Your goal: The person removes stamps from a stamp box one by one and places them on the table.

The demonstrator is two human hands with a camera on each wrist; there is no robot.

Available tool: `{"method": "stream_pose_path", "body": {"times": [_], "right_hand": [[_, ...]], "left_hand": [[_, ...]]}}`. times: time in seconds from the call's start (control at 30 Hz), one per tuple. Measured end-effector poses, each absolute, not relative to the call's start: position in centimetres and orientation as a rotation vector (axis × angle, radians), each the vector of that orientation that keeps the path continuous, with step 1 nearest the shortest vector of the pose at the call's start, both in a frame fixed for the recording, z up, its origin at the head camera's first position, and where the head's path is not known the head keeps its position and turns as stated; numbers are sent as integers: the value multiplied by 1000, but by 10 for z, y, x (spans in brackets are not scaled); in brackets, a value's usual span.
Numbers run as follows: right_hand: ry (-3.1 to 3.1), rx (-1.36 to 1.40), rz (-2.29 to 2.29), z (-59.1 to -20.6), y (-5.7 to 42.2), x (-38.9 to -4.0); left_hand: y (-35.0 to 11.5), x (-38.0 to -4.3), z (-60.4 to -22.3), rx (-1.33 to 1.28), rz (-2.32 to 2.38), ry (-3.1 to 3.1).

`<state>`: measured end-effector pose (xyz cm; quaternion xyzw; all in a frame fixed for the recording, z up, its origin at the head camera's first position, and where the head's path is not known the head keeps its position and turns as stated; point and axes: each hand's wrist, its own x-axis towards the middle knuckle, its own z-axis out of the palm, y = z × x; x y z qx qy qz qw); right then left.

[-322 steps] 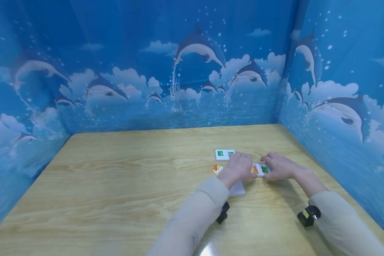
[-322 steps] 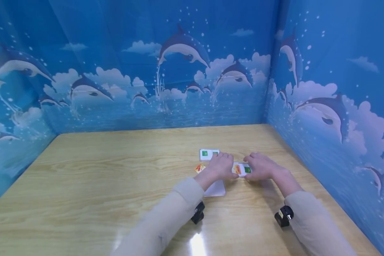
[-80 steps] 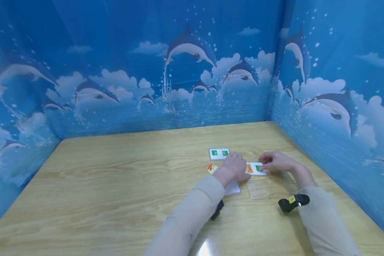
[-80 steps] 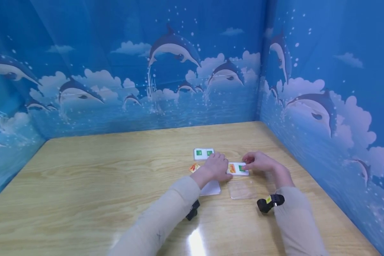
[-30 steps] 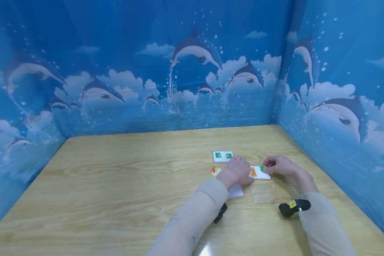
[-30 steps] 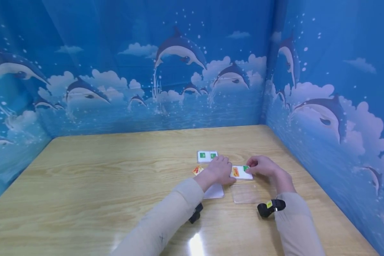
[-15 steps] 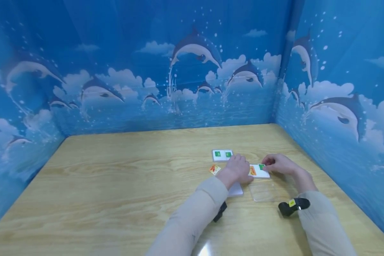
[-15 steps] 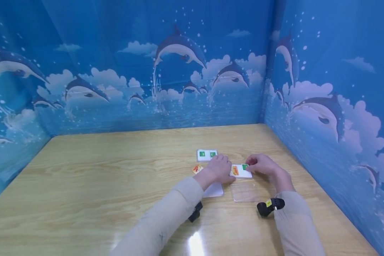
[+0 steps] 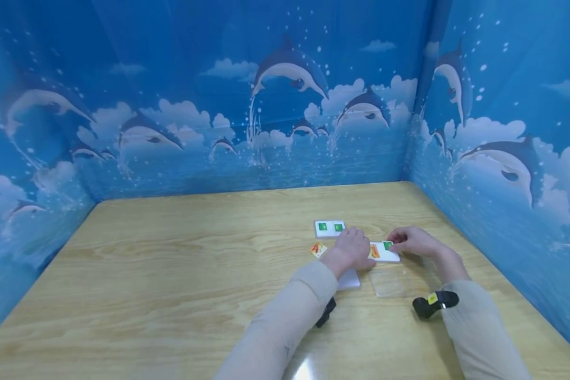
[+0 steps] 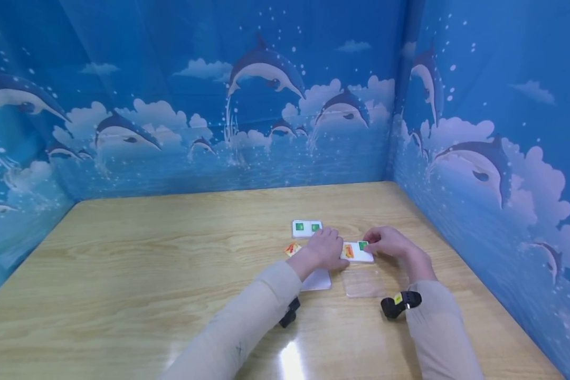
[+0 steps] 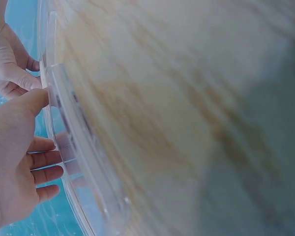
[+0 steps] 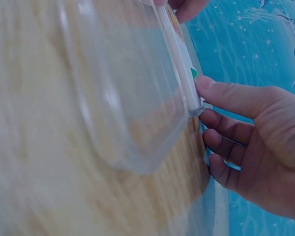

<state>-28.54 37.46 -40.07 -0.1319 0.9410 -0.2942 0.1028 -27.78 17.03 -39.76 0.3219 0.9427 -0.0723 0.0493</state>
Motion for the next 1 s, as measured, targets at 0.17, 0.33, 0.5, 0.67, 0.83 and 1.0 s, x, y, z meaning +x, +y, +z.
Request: {"method": "stream_pose_path", "body": {"times": [0.17, 0.33, 0.5, 0.67, 0.83, 1.0], "right_hand": [[2808, -378, -863, -401, 373, -285], [2856, -366, -833, -402, 373, -285], [2876, -336, -834, -402, 374, -287], [2841, -315, -904, -398, 374, -285], [2803, -267, -995, -393, 377, -286], [2799, -187, -1026, -391, 379, -290]], "left_hand": [[171, -278, -398, 974, -216, 2866], [171, -278, -400, 968, -225, 2864], [171, -279, -398, 974, -229, 2871], [169, -277, -396, 972, -231, 2868], [168, -277, -397, 975, -235, 2869], [167, -278, -396, 991, -233, 2869]]}}
